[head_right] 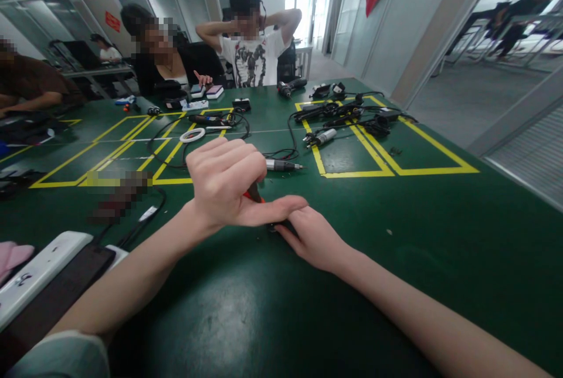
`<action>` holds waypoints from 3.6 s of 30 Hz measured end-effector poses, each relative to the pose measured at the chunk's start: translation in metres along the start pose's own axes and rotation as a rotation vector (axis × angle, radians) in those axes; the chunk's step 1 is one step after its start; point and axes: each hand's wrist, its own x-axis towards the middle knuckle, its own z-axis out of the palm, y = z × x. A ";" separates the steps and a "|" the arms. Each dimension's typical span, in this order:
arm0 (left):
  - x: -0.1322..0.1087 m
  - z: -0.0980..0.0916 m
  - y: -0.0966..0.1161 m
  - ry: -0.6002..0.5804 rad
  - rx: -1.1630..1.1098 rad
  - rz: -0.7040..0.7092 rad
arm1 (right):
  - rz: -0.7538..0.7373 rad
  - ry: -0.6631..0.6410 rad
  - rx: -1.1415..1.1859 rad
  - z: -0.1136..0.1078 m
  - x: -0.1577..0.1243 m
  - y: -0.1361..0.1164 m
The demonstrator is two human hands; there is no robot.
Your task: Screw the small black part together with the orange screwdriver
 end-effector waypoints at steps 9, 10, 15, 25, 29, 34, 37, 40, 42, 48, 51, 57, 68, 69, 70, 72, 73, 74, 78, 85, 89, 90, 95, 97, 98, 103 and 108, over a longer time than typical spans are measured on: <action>0.017 -0.022 0.000 -0.469 -0.394 -0.041 | -0.041 0.008 -0.003 -0.002 0.001 -0.001; 0.019 -0.025 -0.002 -0.504 -0.423 -0.037 | -0.041 0.009 0.000 -0.002 0.001 -0.001; 0.017 -0.025 -0.005 -0.496 -0.499 -0.007 | -0.008 0.001 -0.005 -0.002 0.001 -0.001; 0.001 -0.005 -0.004 -0.120 -0.165 0.007 | -0.038 0.016 -0.021 0.000 0.001 0.000; 0.007 -0.008 -0.003 -0.231 -0.277 -0.001 | -0.060 0.022 -0.007 -0.001 0.002 0.000; 0.015 -0.022 -0.001 -0.466 -0.398 -0.063 | -0.056 0.016 -0.029 0.000 0.001 0.002; 0.018 -0.028 -0.003 -0.547 -0.437 -0.069 | -0.049 0.023 -0.009 0.001 0.000 0.003; 0.020 -0.031 -0.006 -0.586 -0.494 -0.040 | -0.045 0.025 0.000 0.002 0.000 0.003; 0.020 -0.030 -0.006 -0.574 -0.540 -0.023 | -0.041 0.021 -0.012 0.002 0.000 0.002; 0.012 -0.021 -0.007 -0.477 -0.413 -0.055 | -0.028 0.003 -0.052 -0.001 0.000 0.001; 0.009 -0.017 -0.008 -0.436 -0.246 -0.062 | -0.023 -0.001 -0.056 -0.001 0.000 0.001; 0.012 -0.021 -0.007 -0.475 -0.282 -0.083 | -0.017 0.001 -0.030 -0.001 0.001 0.001; 0.016 -0.029 -0.005 -0.531 -0.445 -0.060 | 0.012 -0.023 -0.028 -0.002 0.001 0.000; 0.016 -0.028 -0.003 -0.513 -0.410 -0.071 | 0.019 -0.032 -0.029 -0.003 0.001 0.000; 0.015 -0.027 -0.001 -0.496 -0.376 -0.079 | 0.024 -0.040 -0.029 -0.004 0.001 -0.001; 0.013 -0.024 0.001 -0.467 -0.308 -0.069 | 0.029 -0.051 -0.027 -0.005 0.002 -0.002; 0.012 -0.022 0.001 -0.450 -0.274 -0.050 | 0.028 -0.051 -0.028 -0.005 0.002 -0.002; 0.010 -0.020 0.001 -0.434 -0.238 -0.027 | 0.026 -0.048 -0.031 -0.005 0.002 -0.002; 0.006 -0.013 -0.001 -0.382 -0.095 0.044 | 0.012 -0.036 -0.036 -0.003 0.002 -0.001; 0.019 -0.031 -0.003 -0.581 -0.421 -0.047 | -0.015 0.003 -0.032 0.000 0.001 0.001; 0.026 -0.046 -0.008 -0.708 -0.613 -0.067 | 0.007 -0.015 -0.018 -0.001 0.001 0.001; 0.026 -0.047 -0.009 -0.714 -0.632 -0.068 | 0.010 -0.019 -0.013 -0.002 0.001 0.000; 0.022 -0.041 -0.011 -0.622 -0.489 -0.068 | 0.013 -0.026 -0.035 -0.003 0.001 0.000; 0.019 -0.034 -0.011 -0.607 -0.361 -0.051 | 0.013 -0.027 -0.045 -0.003 0.001 0.000; 0.017 -0.031 -0.011 -0.609 -0.292 -0.040 | 0.012 -0.026 -0.047 -0.003 0.001 0.000; 0.015 -0.025 -0.010 -0.562 -0.072 0.021 | -0.006 -0.012 -0.051 -0.002 0.002 0.000; 0.022 -0.038 -0.003 -0.608 -0.296 -0.032 | -0.020 0.011 -0.031 0.000 0.002 0.001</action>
